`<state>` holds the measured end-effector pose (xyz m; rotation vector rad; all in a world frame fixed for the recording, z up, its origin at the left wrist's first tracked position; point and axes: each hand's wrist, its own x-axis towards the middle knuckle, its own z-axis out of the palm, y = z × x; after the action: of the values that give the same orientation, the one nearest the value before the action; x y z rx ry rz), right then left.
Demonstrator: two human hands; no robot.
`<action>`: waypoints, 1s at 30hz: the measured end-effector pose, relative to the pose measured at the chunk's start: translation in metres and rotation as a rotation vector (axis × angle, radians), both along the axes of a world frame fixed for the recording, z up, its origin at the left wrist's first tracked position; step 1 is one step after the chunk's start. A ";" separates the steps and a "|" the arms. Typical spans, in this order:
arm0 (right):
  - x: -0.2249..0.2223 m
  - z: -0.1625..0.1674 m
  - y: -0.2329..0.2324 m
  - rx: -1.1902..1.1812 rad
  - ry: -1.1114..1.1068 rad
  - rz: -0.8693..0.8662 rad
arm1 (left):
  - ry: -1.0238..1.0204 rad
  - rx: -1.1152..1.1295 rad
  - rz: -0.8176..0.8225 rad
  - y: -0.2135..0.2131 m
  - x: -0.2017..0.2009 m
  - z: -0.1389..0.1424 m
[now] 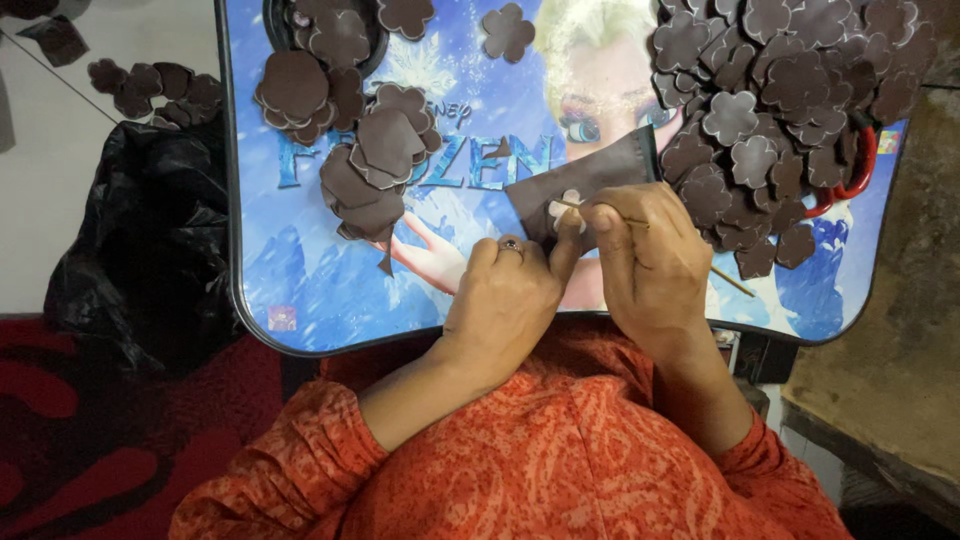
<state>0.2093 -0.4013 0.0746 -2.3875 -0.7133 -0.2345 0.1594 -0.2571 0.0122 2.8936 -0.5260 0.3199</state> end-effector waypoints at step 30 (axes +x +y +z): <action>0.004 -0.005 -0.012 -0.025 -0.027 -0.022 | 0.024 0.015 -0.030 0.001 0.003 0.011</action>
<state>0.2133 -0.4135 0.0698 -2.4210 -0.7061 -0.2691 0.1624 -0.2566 0.0231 2.8970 -0.5703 0.2783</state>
